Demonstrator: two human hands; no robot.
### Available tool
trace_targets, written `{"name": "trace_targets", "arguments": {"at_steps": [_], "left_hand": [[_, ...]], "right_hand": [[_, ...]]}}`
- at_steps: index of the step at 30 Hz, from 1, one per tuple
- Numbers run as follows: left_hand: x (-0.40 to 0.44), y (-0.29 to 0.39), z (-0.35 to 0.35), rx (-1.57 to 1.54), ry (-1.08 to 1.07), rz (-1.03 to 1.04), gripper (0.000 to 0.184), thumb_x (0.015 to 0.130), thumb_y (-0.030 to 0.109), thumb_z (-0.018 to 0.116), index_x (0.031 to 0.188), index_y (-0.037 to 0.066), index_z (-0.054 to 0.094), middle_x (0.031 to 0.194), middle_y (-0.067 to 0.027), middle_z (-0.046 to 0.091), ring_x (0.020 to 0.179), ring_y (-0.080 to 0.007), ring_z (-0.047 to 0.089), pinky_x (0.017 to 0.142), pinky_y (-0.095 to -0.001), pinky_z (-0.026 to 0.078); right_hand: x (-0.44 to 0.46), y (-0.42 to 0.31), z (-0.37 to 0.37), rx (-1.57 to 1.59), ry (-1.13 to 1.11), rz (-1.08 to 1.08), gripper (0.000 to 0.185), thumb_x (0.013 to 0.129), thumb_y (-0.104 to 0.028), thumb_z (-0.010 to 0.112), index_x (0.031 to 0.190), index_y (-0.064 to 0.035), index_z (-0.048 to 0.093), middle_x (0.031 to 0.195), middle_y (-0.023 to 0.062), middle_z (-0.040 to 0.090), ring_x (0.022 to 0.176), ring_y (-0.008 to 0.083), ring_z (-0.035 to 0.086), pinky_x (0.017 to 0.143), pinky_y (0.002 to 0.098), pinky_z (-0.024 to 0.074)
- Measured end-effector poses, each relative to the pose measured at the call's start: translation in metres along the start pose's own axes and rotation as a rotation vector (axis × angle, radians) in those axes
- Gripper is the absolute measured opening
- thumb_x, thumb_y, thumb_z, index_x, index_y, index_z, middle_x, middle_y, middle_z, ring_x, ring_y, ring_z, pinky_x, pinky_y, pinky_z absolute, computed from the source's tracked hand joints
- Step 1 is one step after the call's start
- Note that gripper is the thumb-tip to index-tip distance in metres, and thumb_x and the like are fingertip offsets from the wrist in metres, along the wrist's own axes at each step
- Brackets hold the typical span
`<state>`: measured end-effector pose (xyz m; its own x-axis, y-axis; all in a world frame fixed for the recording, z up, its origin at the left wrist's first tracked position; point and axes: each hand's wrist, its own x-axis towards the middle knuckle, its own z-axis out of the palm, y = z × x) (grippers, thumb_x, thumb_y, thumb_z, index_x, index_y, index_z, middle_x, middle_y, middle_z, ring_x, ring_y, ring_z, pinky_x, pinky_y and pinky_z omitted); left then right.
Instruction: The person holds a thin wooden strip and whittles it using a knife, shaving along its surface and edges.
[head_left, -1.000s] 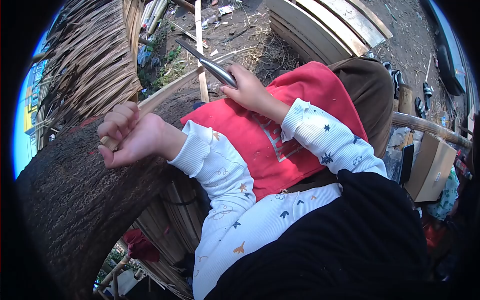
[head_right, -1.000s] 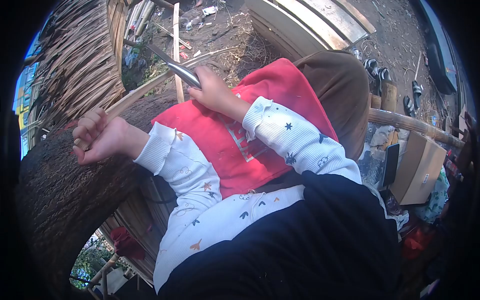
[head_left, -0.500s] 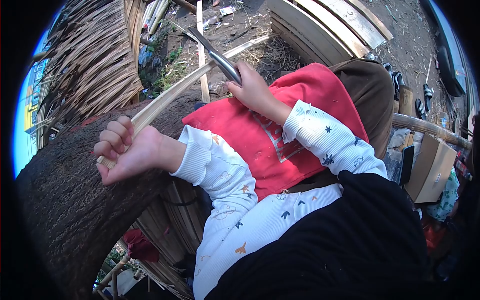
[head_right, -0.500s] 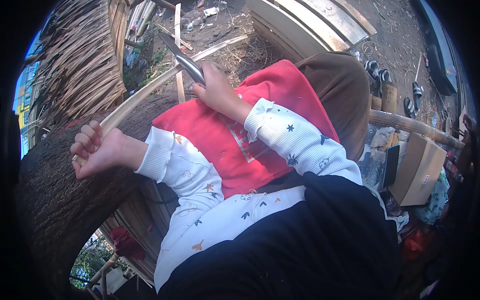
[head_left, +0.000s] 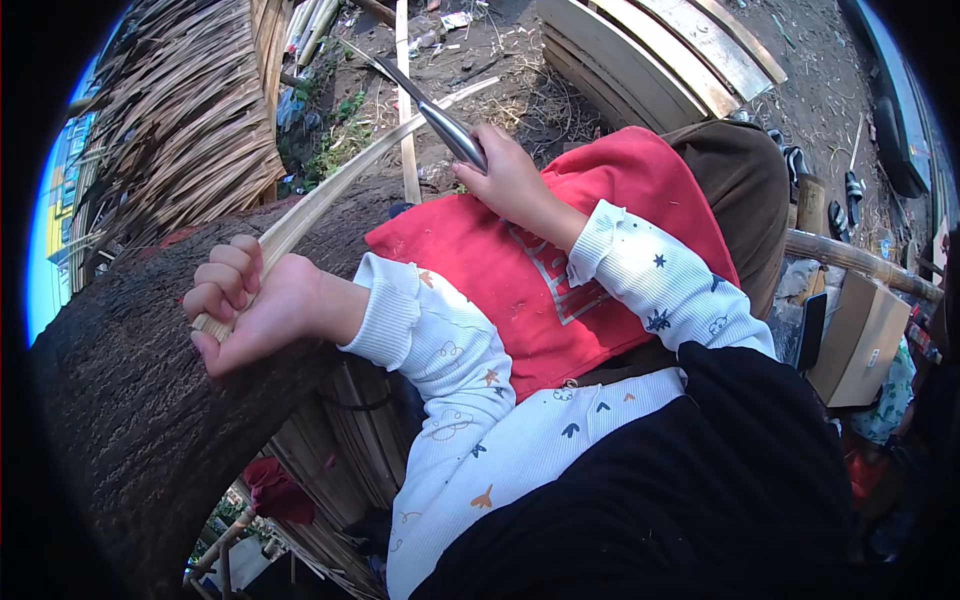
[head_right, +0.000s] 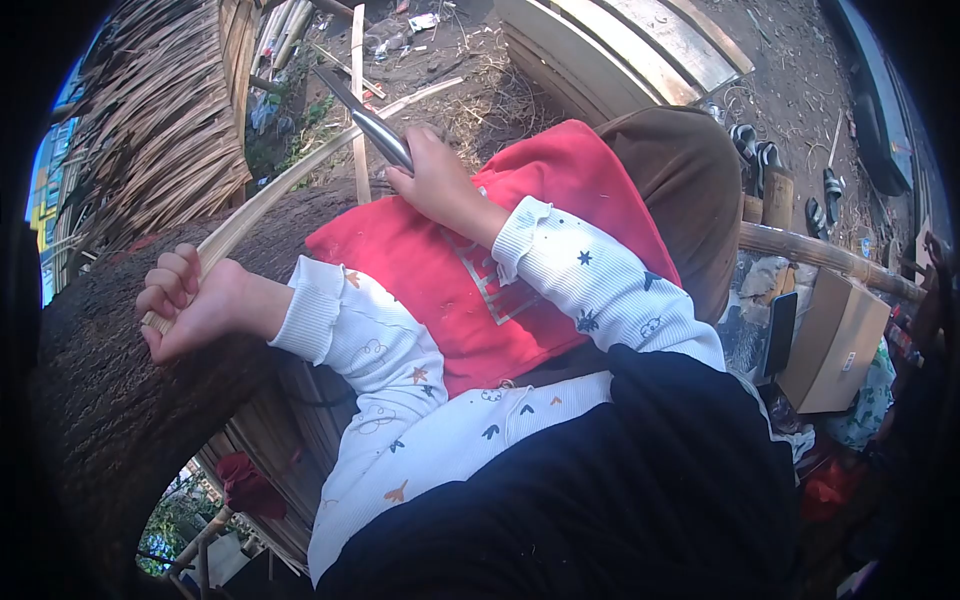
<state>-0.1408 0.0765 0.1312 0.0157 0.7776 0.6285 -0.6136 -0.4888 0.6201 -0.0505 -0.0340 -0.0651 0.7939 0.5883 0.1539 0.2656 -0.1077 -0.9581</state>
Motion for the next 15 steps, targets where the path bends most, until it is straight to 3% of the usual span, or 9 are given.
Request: {"name": "trace_targets", "arguments": {"at_steps": [5,15], "left_hand": [[-0.002,-0.008,0.002,-0.06,-0.042,-0.09,0.036,0.077,0.037,0.036,0.054,0.014,0.021,0.048,0.0017,0.017,0.042,-0.009,0.014,0.042,-0.0247,0.01],[-0.006,0.002,0.006,-0.11,-0.091,-0.081,0.035,0.076,0.037,0.036,0.054,0.014,0.022,0.048,0.0014,0.018,0.042,-0.0093,0.014,0.042,-0.0262,0.01]], "right_hand": [[0.0,0.003,0.001,0.03,0.022,0.018,0.033,0.075,-0.021,0.064,0.093,0.0032,0.049,0.079,0.018,0.053,0.07,0.0306,0.054,0.065,0.0377,0.0423],[0.0,0.006,0.003,0.032,0.056,0.025,0.032,0.075,-0.02,0.063,0.091,0.0035,0.05,0.078,0.0178,0.054,0.067,0.0292,0.055,0.062,0.0371,0.0426]]}}
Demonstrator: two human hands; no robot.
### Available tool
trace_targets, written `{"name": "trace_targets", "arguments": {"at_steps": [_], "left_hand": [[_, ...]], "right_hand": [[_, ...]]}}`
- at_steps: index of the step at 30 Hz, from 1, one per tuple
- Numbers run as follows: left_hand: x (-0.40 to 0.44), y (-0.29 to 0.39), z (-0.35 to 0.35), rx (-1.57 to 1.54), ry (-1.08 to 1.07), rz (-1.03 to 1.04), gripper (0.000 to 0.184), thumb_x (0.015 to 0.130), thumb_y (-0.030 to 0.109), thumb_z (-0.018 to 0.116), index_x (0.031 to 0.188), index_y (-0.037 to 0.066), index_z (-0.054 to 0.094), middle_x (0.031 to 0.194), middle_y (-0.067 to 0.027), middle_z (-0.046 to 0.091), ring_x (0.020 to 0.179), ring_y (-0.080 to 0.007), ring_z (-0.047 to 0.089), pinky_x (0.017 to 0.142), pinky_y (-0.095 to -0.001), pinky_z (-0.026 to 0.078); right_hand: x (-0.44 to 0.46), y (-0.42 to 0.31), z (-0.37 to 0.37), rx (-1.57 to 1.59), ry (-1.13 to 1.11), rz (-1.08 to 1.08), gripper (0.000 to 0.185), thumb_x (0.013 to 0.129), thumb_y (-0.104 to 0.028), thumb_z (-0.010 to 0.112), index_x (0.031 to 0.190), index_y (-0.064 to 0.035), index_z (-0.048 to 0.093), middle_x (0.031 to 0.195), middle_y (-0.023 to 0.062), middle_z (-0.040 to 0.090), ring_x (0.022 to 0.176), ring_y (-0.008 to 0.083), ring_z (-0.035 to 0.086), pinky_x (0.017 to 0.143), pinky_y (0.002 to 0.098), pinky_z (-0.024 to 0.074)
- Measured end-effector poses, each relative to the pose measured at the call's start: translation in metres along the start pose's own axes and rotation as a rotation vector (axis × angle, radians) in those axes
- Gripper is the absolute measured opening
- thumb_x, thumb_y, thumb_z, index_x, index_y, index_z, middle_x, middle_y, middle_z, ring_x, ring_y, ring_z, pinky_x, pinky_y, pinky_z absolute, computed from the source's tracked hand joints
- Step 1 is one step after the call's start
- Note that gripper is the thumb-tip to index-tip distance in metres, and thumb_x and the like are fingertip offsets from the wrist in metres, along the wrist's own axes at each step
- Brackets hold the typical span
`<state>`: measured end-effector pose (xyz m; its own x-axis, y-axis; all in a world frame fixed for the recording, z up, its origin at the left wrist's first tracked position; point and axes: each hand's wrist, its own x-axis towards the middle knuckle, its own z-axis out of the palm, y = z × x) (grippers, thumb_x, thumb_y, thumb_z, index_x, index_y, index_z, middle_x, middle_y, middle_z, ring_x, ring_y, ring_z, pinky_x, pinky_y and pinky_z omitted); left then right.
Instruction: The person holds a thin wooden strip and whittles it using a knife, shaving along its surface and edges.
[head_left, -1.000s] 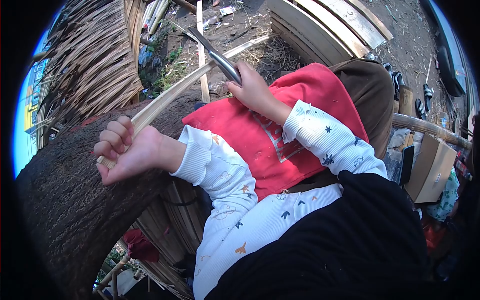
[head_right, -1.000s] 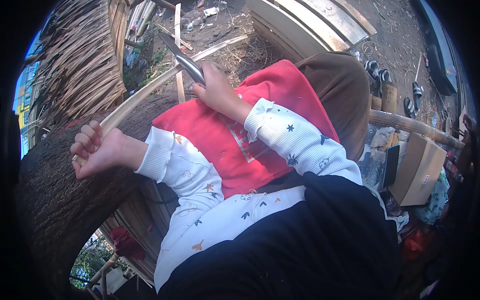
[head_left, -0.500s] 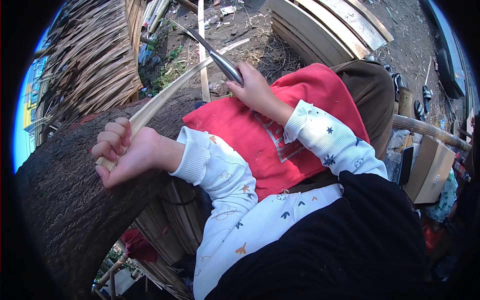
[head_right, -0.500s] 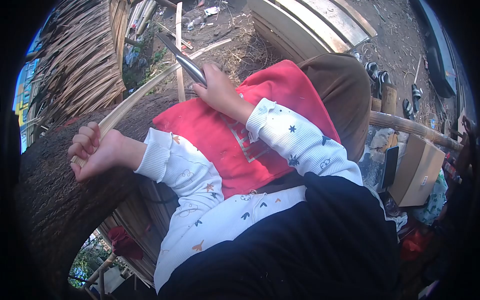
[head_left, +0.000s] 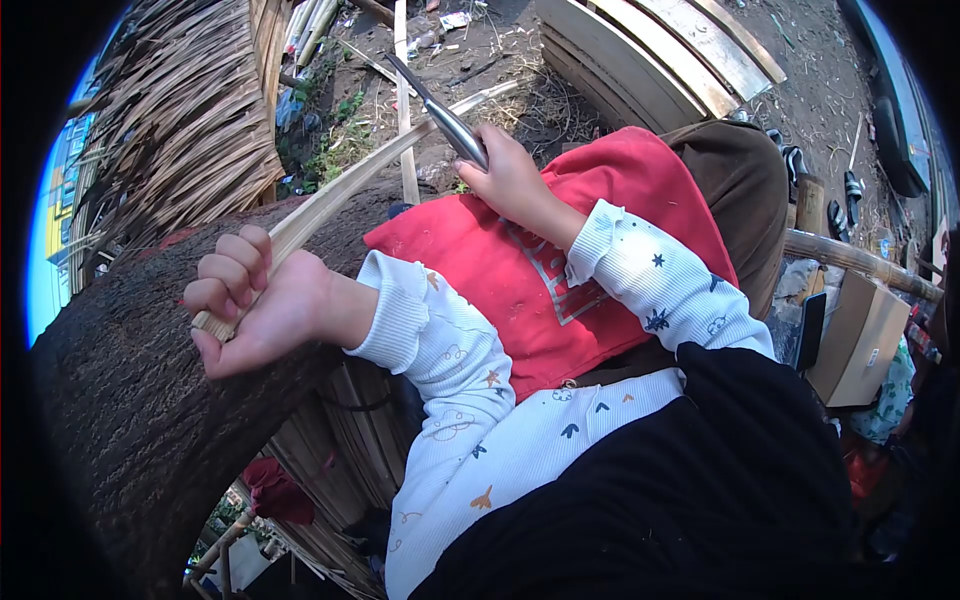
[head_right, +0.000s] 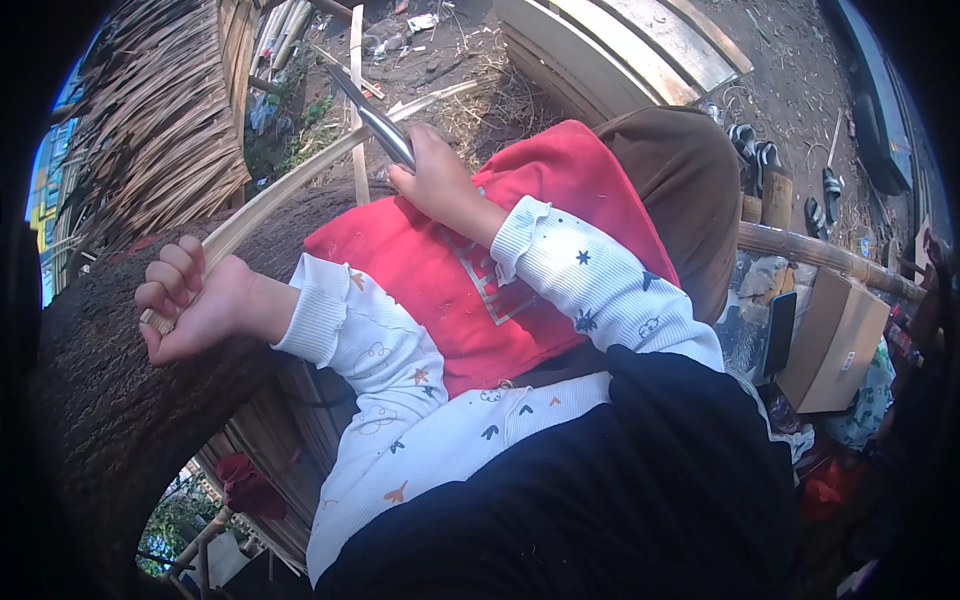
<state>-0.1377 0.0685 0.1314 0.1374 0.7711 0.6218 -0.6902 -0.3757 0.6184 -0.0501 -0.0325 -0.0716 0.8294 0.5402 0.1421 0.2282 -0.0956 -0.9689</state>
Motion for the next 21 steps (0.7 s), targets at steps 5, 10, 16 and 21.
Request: {"name": "trace_targets", "arguments": {"at_steps": [5,10,16,21], "left_hand": [[-0.001,0.002,0.003,0.049,0.007,0.014,0.034,0.075,0.037,0.036,0.054,0.013,0.022,0.048,0.0012,0.018,0.042,-0.0092,0.014,0.042,-0.0259,0.01],[-0.001,-0.014,0.006,0.091,0.002,-0.028,0.035,0.076,0.036,0.035,0.054,0.013,0.021,0.047,0.0017,0.016,0.041,-0.0087,0.012,0.041,-0.0245,0.01],[-0.006,-0.018,0.01,0.076,-0.018,-0.017,0.036,0.077,0.038,0.036,0.054,0.013,0.022,0.047,0.0022,0.016,0.042,-0.0088,0.012,0.041,-0.0248,0.01],[-0.007,-0.025,0.004,-0.015,-0.196,-0.005,0.04,0.079,0.04,0.036,0.053,0.011,0.023,0.045,0.0011,0.018,0.04,-0.0095,0.013,0.039,-0.026,0.01]], "right_hand": [[0.0,0.003,0.0,-0.034,0.001,0.014,0.032,0.075,-0.02,0.063,0.091,0.0037,0.049,0.077,0.0181,0.054,0.067,0.0284,0.056,0.062,0.0372,0.0429],[0.0,0.009,0.003,-0.004,0.0,0.026,0.031,0.076,-0.021,0.063,0.09,0.0038,0.049,0.074,0.0168,0.054,0.063,0.0268,0.057,0.059,0.0367,0.0436],[0.0,0.009,0.002,-0.026,-0.005,0.02,0.032,0.077,-0.022,0.062,0.09,0.0039,0.049,0.072,0.0164,0.054,0.061,0.0266,0.057,0.058,0.0368,0.0439],[0.0,0.007,0.001,-0.037,-0.001,0.013,0.033,0.077,-0.023,0.063,0.09,0.0036,0.049,0.074,0.0176,0.055,0.063,0.0278,0.057,0.06,0.0375,0.0435]]}}
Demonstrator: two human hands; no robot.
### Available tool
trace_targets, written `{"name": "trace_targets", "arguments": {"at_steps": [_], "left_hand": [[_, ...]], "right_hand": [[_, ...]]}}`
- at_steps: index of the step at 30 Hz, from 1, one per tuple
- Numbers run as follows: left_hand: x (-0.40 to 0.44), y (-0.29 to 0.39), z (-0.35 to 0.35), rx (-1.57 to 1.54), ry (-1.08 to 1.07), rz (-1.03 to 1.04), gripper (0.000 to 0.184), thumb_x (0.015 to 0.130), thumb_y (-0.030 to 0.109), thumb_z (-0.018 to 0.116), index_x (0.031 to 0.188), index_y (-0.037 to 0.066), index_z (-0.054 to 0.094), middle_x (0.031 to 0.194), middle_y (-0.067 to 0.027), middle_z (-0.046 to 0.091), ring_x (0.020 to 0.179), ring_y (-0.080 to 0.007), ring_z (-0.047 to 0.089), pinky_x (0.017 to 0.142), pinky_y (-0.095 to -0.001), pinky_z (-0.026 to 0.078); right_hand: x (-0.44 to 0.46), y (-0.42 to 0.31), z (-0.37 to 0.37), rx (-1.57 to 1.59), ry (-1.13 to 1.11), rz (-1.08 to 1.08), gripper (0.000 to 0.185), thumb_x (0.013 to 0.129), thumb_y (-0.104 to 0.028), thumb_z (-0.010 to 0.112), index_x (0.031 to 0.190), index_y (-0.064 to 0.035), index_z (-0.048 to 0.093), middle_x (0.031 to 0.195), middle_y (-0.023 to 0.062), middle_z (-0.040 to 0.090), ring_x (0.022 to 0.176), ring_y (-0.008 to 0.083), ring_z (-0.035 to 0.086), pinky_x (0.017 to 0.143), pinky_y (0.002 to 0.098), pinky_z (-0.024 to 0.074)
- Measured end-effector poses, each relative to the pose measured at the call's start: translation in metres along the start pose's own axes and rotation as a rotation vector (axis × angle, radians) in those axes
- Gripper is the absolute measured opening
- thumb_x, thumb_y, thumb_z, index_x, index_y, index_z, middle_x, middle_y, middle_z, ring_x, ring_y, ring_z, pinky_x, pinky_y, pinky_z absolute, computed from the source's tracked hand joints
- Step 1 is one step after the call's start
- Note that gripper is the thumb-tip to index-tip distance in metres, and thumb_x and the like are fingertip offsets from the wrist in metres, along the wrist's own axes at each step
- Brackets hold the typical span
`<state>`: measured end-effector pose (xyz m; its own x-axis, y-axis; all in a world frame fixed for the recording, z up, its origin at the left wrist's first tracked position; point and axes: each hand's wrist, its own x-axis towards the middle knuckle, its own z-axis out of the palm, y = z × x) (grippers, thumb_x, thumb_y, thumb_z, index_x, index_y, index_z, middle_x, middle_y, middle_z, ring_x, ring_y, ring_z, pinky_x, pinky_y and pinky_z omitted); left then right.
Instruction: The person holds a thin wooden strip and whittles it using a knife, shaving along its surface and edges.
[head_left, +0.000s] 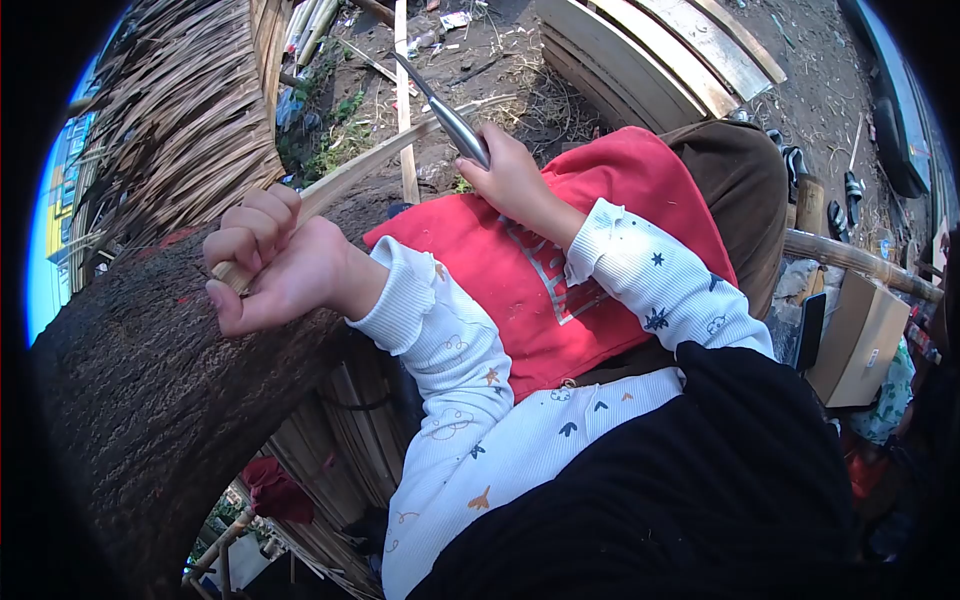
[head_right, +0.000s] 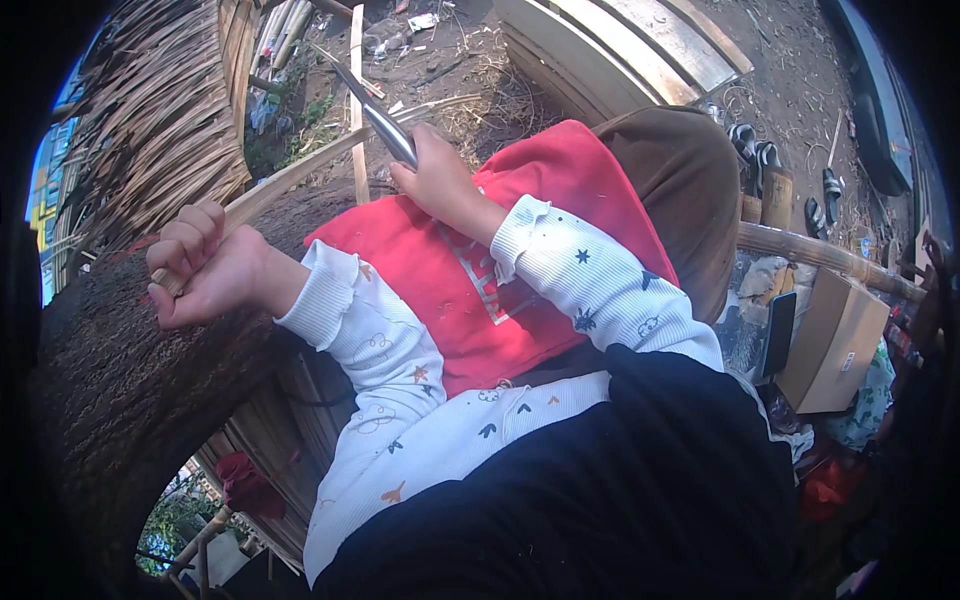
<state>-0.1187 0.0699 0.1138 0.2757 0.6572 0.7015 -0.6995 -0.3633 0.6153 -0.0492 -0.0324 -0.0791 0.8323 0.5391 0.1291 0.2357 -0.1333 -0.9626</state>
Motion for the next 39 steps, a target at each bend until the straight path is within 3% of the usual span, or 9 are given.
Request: {"name": "trace_targets", "arguments": {"at_steps": [4,7,17,21,24,28,32,35,39], "left_hand": [[-0.004,-0.006,-0.005,-0.36,-0.454,-0.068,0.042,0.08,0.038,0.035,0.052,0.009,0.028,0.041,-0.0004,0.023,0.036,-0.0096,0.017,0.035,-0.026,0.013],[-0.002,-0.008,-0.005,-0.454,-0.649,-0.061,0.042,0.08,0.036,0.036,0.051,0.007,0.031,0.04,-0.0013,0.027,0.032,-0.0096,0.02,0.031,-0.0251,0.017],[-0.009,-0.003,0.016,-0.396,-0.659,-0.104,0.043,0.08,0.038,0.036,0.051,0.006,0.031,0.041,-0.0021,0.028,0.032,-0.0102,0.021,0.032,-0.0257,0.018],[-0.012,-0.003,0.019,-0.219,-0.329,-0.086,0.042,0.08,0.04,0.035,0.054,0.007,0.028,0.045,-0.0006,0.023,0.039,-0.0102,0.016,0.039,-0.0267,0.014],[-0.007,-0.003,0.019,0.097,0.082,-0.002,0.04,0.079,0.04,0.033,0.055,0.01,0.024,0.047,0.0007,0.018,0.041,-0.01,0.013,0.04,-0.0263,0.012],[0.011,-0.001,-0.016,0.163,0.362,0.05,0.037,0.078,0.038,0.033,0.054,0.013,0.024,0.047,0.0017,0.018,0.041,-0.0088,0.013,0.04,-0.0242,0.01],[0.012,0.007,-0.02,0.129,0.378,0.076,0.036,0.077,0.037,0.033,0.053,0.013,0.023,0.047,0.0018,0.017,0.041,-0.0089,0.012,0.04,-0.0246,0.01],[0.008,0.004,-0.014,0.115,0.29,0.072,0.035,0.077,0.036,0.033,0.053,0.013,0.023,0.047,0.0017,0.017,0.041,-0.009,0.013,0.041,-0.0248,0.01],[0.007,-0.007,-0.013,0.123,0.227,0.034,0.035,0.076,0.036,0.034,0.053,0.012,0.022,0.047,0.0017,0.017,0.041,-0.0091,0.013,0.041,-0.025,0.01]], "right_hand": [[0.001,-0.003,-0.001,-0.019,0.027,-0.029,0.033,0.076,-0.022,0.063,0.09,0.0033,0.049,0.077,0.0181,0.055,0.067,0.0278,0.057,0.061,0.037,0.0434],[0.004,-0.009,-0.007,0.022,0.037,-0.054,0.033,0.076,-0.021,0.064,0.093,0.0026,0.05,0.078,0.0169,0.055,0.069,0.0251,0.057,0.062,0.0347,0.0435],[0.02,-0.042,-0.027,0.259,-0.114,-0.149,0.038,0.073,-0.015,0.067,0.103,-0.0003,0.048,0.079,0.0108,0.055,0.065,0.0158,0.053,0.059,0.0288,0.0431],[0.02,-0.04,-0.025,0.113,0.027,-0.272,0.036,0.076,-0.018,0.066,0.101,0.0001,0.048,0.073,0.0093,0.053,0.06,0.0137,0.05,0.056,0.0268,0.0415],[0.012,-0.057,-0.034,0.212,-0.02,-0.137,0.034,0.079,-0.021,0.065,0.099,0.0003,0.047,0.066,0.0079,0.051,0.055,0.0128,0.048,0.053,0.0259,0.0398],[-0.007,-0.08,-0.035,0.299,-0.03,-0.058,0.03,0.083,-0.024,0.06,0.098,-0.0007,0.047,0.062,0.0074,0.05,0.053,0.0123,0.047,0.05,0.0275,0.038],[-0.016,-0.07,-0.024,0.146,-0.295,0.064,0.029,0.086,-0.025,0.056,0.094,0.0009,0.046,0.065,0.0136,0.053,0.056,0.0219,0.054,0.054,0.0336,0.0413],[-0.023,-0.05,-0.014,-0.067,-0.329,0.023,0.031,0.085,-0.026,0.055,0.093,0.003,0.046,0.065,0.0163,0.055,0.06,0.0262,0.058,0.056,0.0371,0.0439],[-0.018,-0.056,-0.027,-0.048,-0.472,0.325,0.033,0.085,-0.027,0.055,0.09,0.0046,0.049,0.071,0.0209,0.058,0.064,0.0319,0.06,0.06,0.041,0.0453]]}}
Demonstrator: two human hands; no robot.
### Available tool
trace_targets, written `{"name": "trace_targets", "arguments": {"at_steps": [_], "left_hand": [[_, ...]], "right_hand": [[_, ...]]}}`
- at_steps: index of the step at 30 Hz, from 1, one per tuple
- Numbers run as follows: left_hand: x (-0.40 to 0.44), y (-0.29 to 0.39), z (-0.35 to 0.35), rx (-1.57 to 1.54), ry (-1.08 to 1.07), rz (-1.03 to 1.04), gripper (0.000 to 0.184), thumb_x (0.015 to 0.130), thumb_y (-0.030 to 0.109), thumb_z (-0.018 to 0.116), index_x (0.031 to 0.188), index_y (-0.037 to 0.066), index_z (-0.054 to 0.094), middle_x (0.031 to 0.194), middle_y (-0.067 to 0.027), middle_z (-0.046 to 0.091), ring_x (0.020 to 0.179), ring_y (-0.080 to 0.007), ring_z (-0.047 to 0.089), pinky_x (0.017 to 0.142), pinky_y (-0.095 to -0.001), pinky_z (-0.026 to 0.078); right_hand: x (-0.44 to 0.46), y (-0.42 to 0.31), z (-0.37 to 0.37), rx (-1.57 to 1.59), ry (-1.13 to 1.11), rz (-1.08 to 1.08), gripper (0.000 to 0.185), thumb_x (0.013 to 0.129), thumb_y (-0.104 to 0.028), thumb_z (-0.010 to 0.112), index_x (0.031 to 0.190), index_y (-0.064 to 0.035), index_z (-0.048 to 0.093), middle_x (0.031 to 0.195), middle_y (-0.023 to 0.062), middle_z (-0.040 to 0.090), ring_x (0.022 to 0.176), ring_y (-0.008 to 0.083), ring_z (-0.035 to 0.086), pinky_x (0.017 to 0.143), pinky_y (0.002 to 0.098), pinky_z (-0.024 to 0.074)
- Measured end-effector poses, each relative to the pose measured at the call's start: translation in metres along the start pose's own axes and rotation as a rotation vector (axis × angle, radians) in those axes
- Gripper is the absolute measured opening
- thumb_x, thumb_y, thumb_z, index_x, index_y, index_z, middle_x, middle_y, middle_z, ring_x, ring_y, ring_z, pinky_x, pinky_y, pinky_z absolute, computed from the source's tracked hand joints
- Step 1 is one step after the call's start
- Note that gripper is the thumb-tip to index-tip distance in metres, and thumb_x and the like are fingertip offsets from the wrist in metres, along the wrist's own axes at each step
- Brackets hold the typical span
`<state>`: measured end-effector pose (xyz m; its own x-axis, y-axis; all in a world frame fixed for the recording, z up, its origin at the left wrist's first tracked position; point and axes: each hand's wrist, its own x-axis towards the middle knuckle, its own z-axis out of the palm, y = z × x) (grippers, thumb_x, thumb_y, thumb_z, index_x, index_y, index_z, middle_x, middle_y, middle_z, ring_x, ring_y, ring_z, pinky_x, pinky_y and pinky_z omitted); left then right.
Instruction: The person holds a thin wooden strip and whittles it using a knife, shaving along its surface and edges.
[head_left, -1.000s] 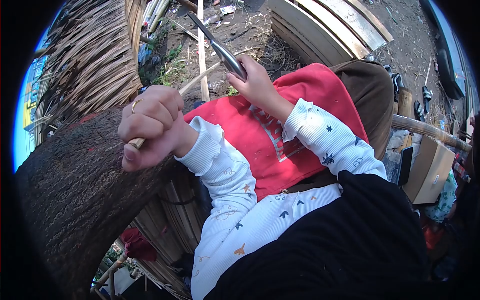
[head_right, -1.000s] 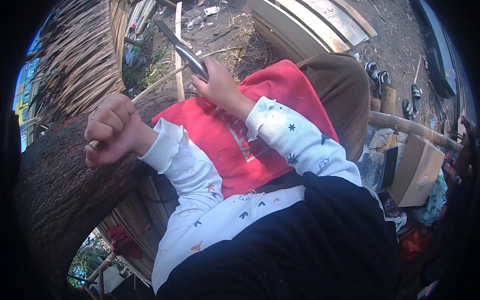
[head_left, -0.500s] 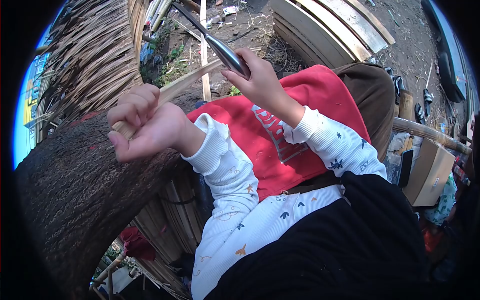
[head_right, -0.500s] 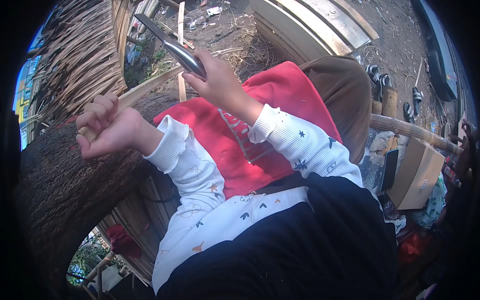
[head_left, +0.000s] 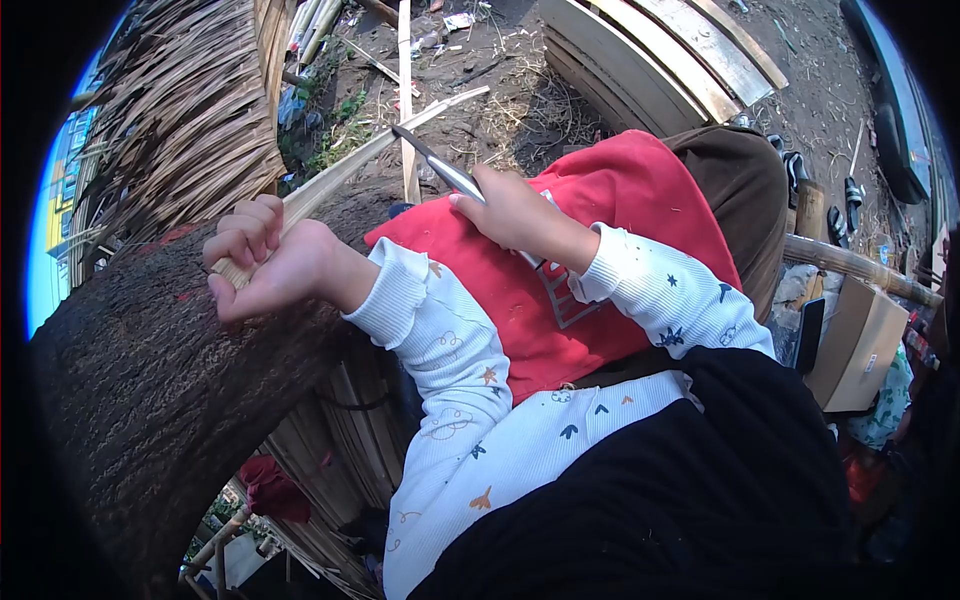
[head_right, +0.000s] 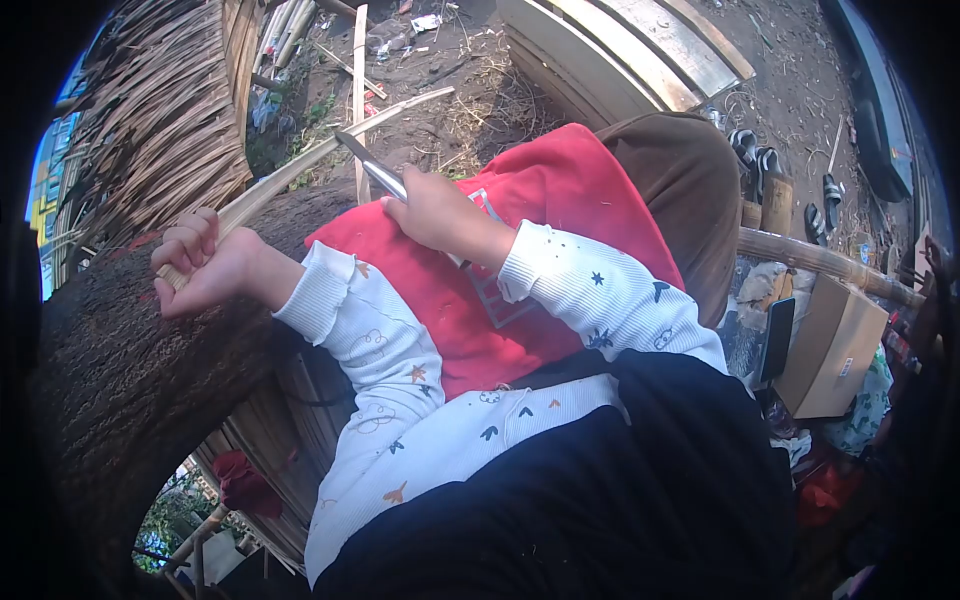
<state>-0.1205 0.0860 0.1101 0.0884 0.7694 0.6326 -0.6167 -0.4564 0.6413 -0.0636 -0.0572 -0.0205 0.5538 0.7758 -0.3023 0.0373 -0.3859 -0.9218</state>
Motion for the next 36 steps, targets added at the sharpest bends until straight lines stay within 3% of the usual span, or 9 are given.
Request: {"name": "trace_targets", "arguments": {"at_steps": [7,12,36], "left_hand": [[0.001,0.006,0.002,-0.007,0.035,-0.031,0.032,0.073,0.033,0.035,0.051,0.014,0.022,0.046,0.002,0.016,0.041,-0.0096,0.012,0.042,-0.0256,0.01],[0.007,0.018,-0.004,-0.011,0.053,-0.032,0.034,0.076,0.035,0.034,0.053,0.013,0.023,0.048,0.0017,0.018,0.042,-0.0088,0.013,0.041,-0.0243,0.01],[0.011,0.024,-0.011,-0.035,0.091,-0.115,0.033,0.075,0.035,0.036,0.054,0.014,0.024,0.048,0.0022,0.019,0.041,-0.0085,0.015,0.041,-0.0248,0.012]], "right_hand": [[-0.004,0.0,0.0,-0.064,0.073,-0.07,0.035,0.084,-0.029,0.056,0.091,0.0047,0.05,0.074,0.0227,0.059,0.067,0.0352,0.06,0.062,0.0422,0.0459],[-0.009,-0.005,-0.001,-0.117,0.043,-0.117,0.035,0.083,-0.029,0.056,0.092,0.0045,0.049,0.077,0.0252,0.058,0.073,0.0389,0.06,0.065,0.044,0.0457],[-0.014,-0.006,-0.011,-0.167,0.06,-0.147,0.03,0.082,-0.022,0.056,0.087,0.0069,0.05,0.07,0.0262,0.058,0.067,0.0411,0.058,0.062,0.0452,0.0455]]}}
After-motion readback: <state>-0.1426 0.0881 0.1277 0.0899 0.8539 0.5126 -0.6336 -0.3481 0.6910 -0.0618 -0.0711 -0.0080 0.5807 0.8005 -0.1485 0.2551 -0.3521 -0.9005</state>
